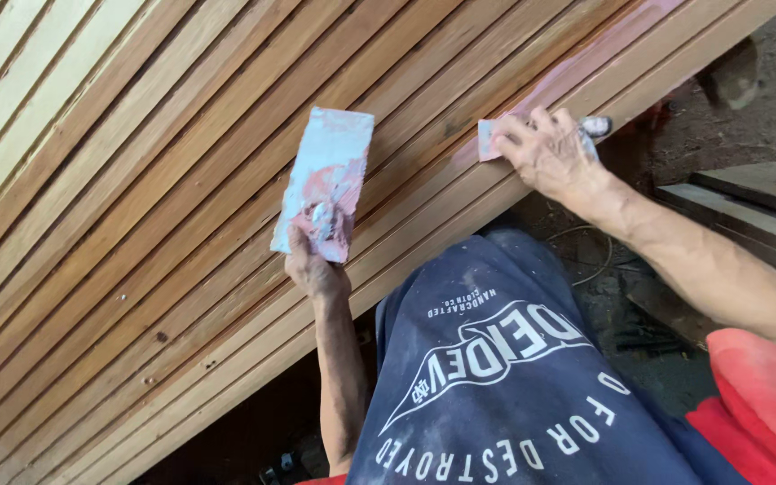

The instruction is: The person applies a pinkish filler paste into the gaps between horizontal wooden planks using a small putty knife. They repeatedly scoop the filler from a larger rectangular board held in the left hand and spread it along the seams of the wooden surface.

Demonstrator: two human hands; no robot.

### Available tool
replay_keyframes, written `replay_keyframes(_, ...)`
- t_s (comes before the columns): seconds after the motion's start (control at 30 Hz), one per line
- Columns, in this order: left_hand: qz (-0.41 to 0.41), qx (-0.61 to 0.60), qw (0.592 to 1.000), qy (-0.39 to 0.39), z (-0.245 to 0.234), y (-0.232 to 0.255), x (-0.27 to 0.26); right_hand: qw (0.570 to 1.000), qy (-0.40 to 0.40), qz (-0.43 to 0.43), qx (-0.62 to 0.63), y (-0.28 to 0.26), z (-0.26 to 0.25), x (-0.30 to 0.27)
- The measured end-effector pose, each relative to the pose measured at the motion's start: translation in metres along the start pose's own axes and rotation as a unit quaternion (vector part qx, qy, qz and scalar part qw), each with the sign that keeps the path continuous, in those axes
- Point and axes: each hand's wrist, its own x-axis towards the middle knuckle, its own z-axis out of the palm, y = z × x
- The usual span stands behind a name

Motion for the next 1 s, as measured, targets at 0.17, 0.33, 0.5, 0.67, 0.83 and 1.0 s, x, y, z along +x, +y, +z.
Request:
replay_keyframes(0.17, 0.016, -0.027, 0.999, -0.028, 0.029, -0.015, -0.003, 0.991, -0.096, 0.050, -0.076, 0.066, 0.002, -0.022)
replay_keyframes(0.33, 0.011, -0.027, 1.000, -0.011, 0.050, -0.037, -0.004, 0.988, -0.034, 0.149, 0.038, 0.098, -0.001, -0.042)
replay_keyframes(0.5, 0.015, -0.022, 0.999, -0.027, 0.074, -0.046, -0.005, 0.961, 0.010, 0.187, 0.205, 0.070, 0.018, -0.049)
replay_keyframes(0.67, 0.007, 0.000, 1.000, -0.024, 0.093, -0.044, -0.005, 0.940, 0.053, 0.227, 0.250, 0.078, 0.017, -0.045)
replay_keyframes(0.83, 0.007, 0.016, 0.999, -0.030, 0.102, -0.050, -0.004, 0.950, -0.004, 0.198, 0.242, 0.069, 0.003, -0.036)
replay_keyframes(1.0, 0.005, 0.015, 1.000, -0.026, 0.108, -0.057, -0.005, 0.958, 0.054, 0.211, 0.186, 0.104, 0.008, -0.046)
